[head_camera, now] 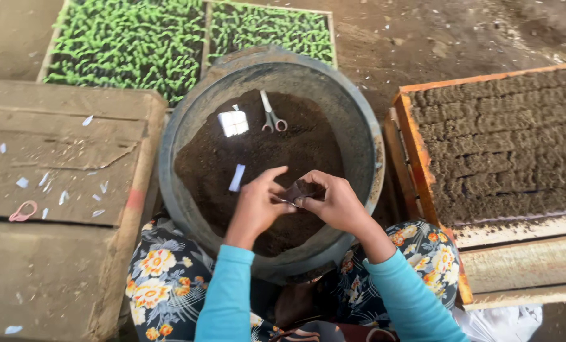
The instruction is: The person scoops soil from a large basin, wraps small white seed packets in the soil to form balls, and places them into a wooden seedling tray. The person repeats this process, filling the tray with soil-wrapped seed balls.
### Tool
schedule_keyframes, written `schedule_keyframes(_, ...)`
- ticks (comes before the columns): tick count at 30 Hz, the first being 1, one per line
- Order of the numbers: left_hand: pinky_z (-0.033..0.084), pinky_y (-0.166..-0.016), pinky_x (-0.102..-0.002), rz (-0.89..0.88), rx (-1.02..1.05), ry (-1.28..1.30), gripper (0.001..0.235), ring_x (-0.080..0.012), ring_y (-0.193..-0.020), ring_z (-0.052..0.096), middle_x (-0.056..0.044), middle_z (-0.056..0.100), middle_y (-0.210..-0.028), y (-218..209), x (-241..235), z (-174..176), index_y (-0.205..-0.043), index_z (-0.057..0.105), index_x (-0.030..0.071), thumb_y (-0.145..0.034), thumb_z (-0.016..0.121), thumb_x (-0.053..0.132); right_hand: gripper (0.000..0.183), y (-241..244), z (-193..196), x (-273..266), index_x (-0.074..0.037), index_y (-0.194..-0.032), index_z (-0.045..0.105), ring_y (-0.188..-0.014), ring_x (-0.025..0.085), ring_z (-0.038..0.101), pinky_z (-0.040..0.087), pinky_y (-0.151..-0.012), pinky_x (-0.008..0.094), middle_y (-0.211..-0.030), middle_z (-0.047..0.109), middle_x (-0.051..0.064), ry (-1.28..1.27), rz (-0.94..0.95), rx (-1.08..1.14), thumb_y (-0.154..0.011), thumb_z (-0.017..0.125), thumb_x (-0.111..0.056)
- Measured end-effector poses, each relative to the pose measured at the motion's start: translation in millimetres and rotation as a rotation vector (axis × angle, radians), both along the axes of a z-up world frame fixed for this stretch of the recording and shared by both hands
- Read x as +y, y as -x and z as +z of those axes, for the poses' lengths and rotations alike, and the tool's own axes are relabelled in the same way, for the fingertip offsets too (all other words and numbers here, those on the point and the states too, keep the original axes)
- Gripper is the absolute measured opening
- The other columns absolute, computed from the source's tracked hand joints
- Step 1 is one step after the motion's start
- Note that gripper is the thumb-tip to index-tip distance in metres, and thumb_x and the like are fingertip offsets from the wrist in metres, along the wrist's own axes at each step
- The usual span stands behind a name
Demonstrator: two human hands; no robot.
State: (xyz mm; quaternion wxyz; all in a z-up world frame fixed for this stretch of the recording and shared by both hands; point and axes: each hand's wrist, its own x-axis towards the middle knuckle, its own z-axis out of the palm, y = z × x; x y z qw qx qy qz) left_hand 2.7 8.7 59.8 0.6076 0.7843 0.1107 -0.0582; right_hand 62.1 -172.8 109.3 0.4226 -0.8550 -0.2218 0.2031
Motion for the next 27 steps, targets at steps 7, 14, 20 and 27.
schedule_keyframes(7, 0.045, -0.102, -0.047, 0.338, -0.108, -0.772, 0.063, -0.0378, -0.116, 0.06, -0.023, 0.066, -0.116, -10.4, 61.0, -103.2, -0.128, 0.064, 0.0, -0.073, 0.088, 0.015, 0.029, -45.9, 6.2, -88.3, -0.003, -0.097, 0.071, -0.078, 0.019, 0.064, 0.055, -0.073, 0.035, -0.08, 0.071, 0.012, -0.081, -0.345, -0.176, -0.071, 0.084, -0.007)
schedule_keyframes(14, 0.051, -0.085, -0.038, 0.256, -0.059, -0.794, 0.035, -0.0236, -0.094, 0.072, -0.002, 0.077, -0.097, -3.4, 78.3, -154.2, -0.118, 0.076, 0.018, -0.084, 0.075, 0.012, 0.023, -109.9, 10.2, -357.0, -0.012, -0.101, 0.071, -0.081, 0.011, 0.059, 0.047, -0.076, 0.029, -0.088, 0.069, 0.0, 0.252, -0.747, -0.498, -0.081, 0.078, -0.02)
schedule_keyframes(20, 0.052, -0.085, -0.032, 0.271, 0.017, -0.899, 0.024, -0.017, -0.093, 0.073, 0.003, 0.077, -0.092, -11.7, 82.0, -166.8, -0.113, 0.082, 0.024, -0.092, 0.074, 0.017, 0.029, -129.5, 29.2, -557.6, -0.001, -0.107, 0.063, -0.095, 0.043, 0.063, 0.049, -0.078, 0.053, -0.106, 0.068, 0.025, 0.645, -1.231, -0.729, -0.085, 0.077, -0.013)
schedule_keyframes(27, 0.044, -0.093, -0.049, 0.243, 0.646, -0.282, 0.046, -0.0394, -0.11, 0.063, -0.022, 0.058, -0.141, -38.2, 102.4, -155.7, -0.147, 0.057, 0.004, -0.103, 0.062, 0.015, 0.026, -147.3, 37.3, -597.7, 0.0, -0.108, 0.065, -0.101, 0.034, 0.069, 0.061, -0.087, 0.043, -0.11, 0.07, 0.022, 0.511, -1.51, -0.543, -0.085, 0.077, 0.004)
